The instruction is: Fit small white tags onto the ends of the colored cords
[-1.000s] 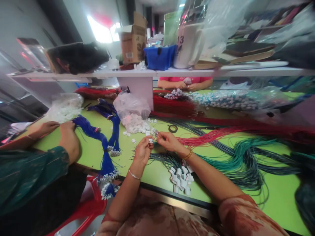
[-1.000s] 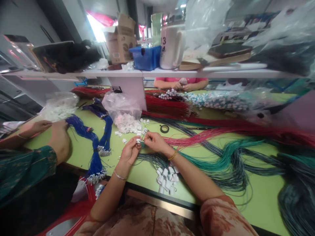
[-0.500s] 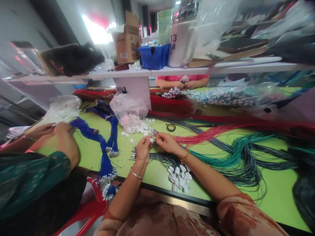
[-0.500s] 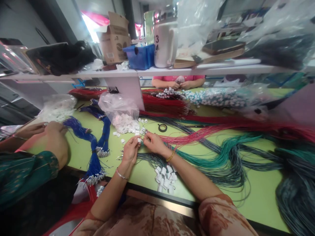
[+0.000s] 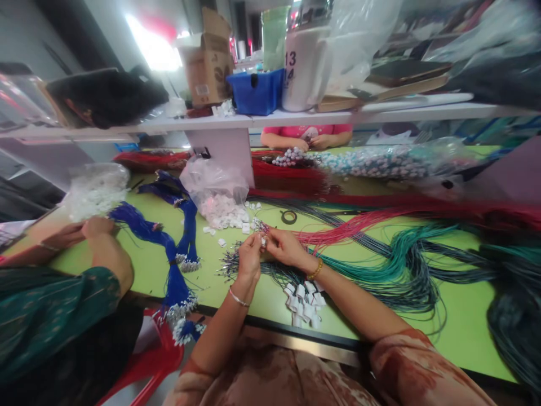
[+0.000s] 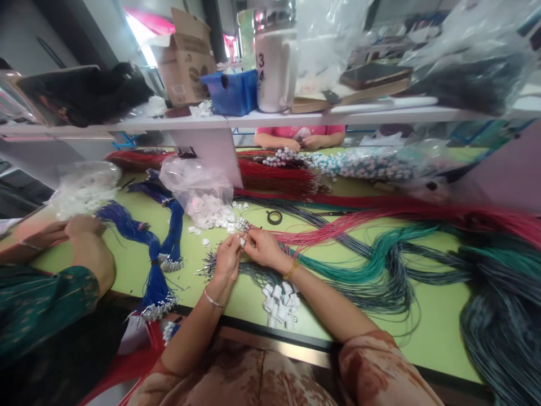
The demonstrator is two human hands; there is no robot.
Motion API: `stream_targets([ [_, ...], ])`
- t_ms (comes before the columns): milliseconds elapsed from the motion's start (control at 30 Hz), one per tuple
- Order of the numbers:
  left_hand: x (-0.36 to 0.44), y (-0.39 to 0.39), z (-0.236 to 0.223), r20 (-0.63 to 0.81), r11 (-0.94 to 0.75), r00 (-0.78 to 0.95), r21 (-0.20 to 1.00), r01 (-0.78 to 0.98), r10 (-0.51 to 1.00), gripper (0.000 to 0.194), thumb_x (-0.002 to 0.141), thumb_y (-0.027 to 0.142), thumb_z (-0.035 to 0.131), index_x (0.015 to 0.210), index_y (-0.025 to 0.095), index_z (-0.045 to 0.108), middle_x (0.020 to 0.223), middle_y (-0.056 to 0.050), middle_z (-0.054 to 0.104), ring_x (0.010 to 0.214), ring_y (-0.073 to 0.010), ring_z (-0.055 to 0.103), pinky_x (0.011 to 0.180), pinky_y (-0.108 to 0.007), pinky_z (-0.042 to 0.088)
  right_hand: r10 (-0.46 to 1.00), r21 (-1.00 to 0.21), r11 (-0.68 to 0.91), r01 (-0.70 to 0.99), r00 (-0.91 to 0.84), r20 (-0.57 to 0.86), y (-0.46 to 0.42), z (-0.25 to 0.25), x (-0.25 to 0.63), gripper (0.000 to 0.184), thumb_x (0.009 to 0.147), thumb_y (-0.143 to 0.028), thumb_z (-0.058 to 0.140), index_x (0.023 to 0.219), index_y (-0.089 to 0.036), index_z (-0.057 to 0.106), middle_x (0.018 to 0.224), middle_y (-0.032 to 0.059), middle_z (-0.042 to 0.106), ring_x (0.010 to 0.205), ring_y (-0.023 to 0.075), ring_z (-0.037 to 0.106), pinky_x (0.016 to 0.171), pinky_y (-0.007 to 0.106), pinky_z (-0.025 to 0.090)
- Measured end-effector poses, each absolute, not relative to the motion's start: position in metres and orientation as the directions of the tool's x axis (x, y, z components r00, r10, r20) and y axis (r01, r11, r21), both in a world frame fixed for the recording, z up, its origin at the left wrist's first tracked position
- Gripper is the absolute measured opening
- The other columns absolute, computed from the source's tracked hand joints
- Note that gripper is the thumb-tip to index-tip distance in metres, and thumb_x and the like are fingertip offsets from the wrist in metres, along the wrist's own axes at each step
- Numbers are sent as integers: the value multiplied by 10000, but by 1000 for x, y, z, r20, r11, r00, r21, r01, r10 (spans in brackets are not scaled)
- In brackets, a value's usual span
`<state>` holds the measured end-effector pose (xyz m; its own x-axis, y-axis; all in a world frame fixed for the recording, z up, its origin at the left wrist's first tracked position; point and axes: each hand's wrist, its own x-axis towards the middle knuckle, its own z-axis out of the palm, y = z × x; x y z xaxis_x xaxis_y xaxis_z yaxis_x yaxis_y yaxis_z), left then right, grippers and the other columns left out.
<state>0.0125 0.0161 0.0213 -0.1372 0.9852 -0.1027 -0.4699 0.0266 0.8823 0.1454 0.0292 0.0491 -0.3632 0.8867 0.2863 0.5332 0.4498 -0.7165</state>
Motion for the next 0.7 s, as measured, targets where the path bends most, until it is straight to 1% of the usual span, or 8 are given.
stream_targets([
  [100,12,16,18,-179,104,-104,860,-499,978,302,632,348,785,817,124,703,681,-15,631,549,-59,475,532,-192,341,876,-767,433,474,-422,234,48,47,154,275,863,-332,466,689,-147,572,639,-2,568,580,97,438,559,209,292],
  [167,10,17,17,-236,152,-96,836,-528,967,305,618,344,789,807,123,698,681,-16,636,528,-53,470,515,-187,331,909,-774,382,505,-356,216,69,44,162,283,873,-331,441,760,-136,613,729,25,629,644,111,494,603,209,334],
  [200,8,18,18,-260,173,-91,826,-536,961,305,612,343,791,799,122,693,682,-19,639,523,-53,472,509,-187,331,929,-731,355,582,-309,204,80,42,165,253,856,-320,467,783,-136,625,759,34,646,662,117,508,617,212,337],
  [267,5,19,19,-296,209,-77,812,-544,952,303,600,330,797,788,119,687,676,-22,641,519,-54,480,503,-185,337,950,-589,296,752,-296,99,97,36,168,204,785,-332,574,831,-148,651,788,44,668,673,132,524,602,221,315],
  [367,1,20,18,-322,239,-59,803,-546,945,302,583,295,800,793,110,688,666,-21,639,511,-51,483,492,-177,344,951,-424,266,865,-308,-32,107,25,166,173,790,-308,572,807,-163,665,806,59,684,690,143,541,584,232,287],
  [467,-2,20,16,-331,247,-60,801,-546,942,314,581,281,795,815,102,691,671,-22,640,506,-47,483,485,-174,349,949,-416,282,864,-314,-9,105,16,163,190,841,-265,509,803,-154,658,795,72,678,679,142,536,575,240,275],
  [600,-1,20,14,-321,256,-26,800,-543,947,326,578,276,796,831,100,690,675,-20,639,508,-46,490,486,-173,349,931,-440,344,830,-363,43,100,10,162,182,840,-327,553,802,-170,639,787,64,665,644,138,507,555,241,251],
  [700,-1,19,15,-319,259,-18,799,-542,947,323,570,279,801,817,102,690,678,-21,641,507,-48,486,484,-175,347,936,-414,336,846,-349,46,99,10,163,171,848,-265,519,742,-167,610,764,72,648,636,137,488,560,246,249],
])
